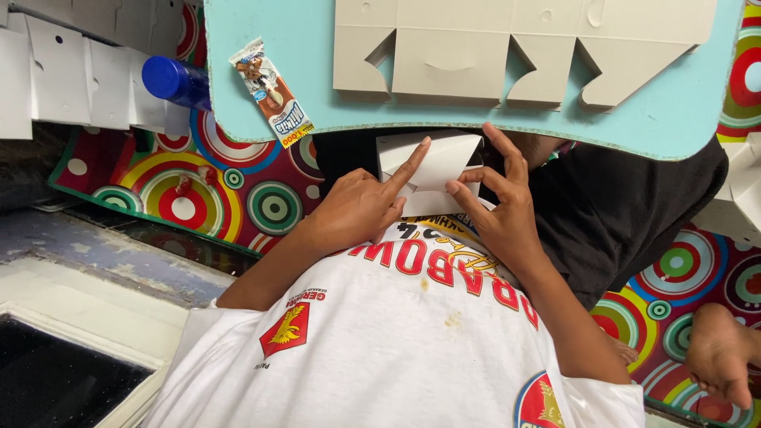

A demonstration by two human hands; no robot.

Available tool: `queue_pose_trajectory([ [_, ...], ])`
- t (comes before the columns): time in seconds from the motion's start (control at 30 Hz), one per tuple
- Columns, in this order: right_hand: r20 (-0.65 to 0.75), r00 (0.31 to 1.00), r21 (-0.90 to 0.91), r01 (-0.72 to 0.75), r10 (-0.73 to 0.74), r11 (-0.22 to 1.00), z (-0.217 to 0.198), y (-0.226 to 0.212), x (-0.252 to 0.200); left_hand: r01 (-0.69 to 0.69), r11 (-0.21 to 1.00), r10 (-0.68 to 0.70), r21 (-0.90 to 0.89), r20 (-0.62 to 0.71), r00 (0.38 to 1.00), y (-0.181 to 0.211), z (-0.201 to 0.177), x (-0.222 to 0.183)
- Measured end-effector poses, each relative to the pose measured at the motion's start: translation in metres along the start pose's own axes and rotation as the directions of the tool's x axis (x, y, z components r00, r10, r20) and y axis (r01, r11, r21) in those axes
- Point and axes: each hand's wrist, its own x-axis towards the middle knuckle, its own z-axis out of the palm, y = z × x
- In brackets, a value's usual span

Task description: The person folds and assembles small white cardboard boxes by hand. They fold the flaps, tuck tabs into slots, and stack the finished boxes on the floor.

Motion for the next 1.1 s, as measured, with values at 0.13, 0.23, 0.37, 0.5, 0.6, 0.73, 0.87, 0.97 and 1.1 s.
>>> queue_pose_trajectory([
  [0.13,-0.062,0.997,0.088,-0.042,0.047,0.995,-0.002,0.004,0.005,0.006,1.0,-0.006,-0.013,0.002,1.0,0.0,0.0,0.001],
  [0.23,-0.083,0.989,0.157,-0.106,0.12,0.982,-0.002,0.004,0.006,0.027,1.0,-0.026,-0.016,0.019,0.999,0.001,0.0,0.002],
  [0.37,-0.016,0.999,0.037,-0.04,0.041,0.998,-0.006,0.005,0.007,0.028,1.0,-0.028,-0.013,0.036,0.999,0.001,-0.001,0.001],
  [0.5,0.009,0.994,-0.023,-0.106,0.106,0.994,-0.012,0.01,0.004,0.004,0.999,-0.002,-0.037,0.056,0.998,0.001,-0.002,0.001],
  [0.6,0.0,0.99,-0.044,-0.144,0.145,0.989,-0.013,0.012,0.002,0.003,0.999,0.0,-0.042,0.069,0.998,0.003,-0.004,0.001],
  [0.73,0.0,0.993,-0.044,-0.118,0.119,0.992,-0.015,0.007,0.001,0.003,0.999,-0.001,-0.036,0.069,0.998,0.003,-0.003,0.002],
  [0.87,0.009,0.998,-0.033,-0.064,0.064,0.997,-0.015,0.007,0.004,0.017,0.999,-0.014,-0.029,0.083,0.996,0.003,-0.003,0.002],
  [0.97,0.025,1.0,-0.086,-0.003,0.005,0.996,-0.018,0.001,0.005,0.019,0.999,-0.016,-0.029,0.093,0.996,0.0,-0.001,0.002],
  [1.1,0.034,0.992,-0.103,0.123,-0.12,0.987,-0.022,0.002,0.005,0.018,0.999,-0.014,-0.039,0.098,0.995,-0.001,0.0,0.002],
])
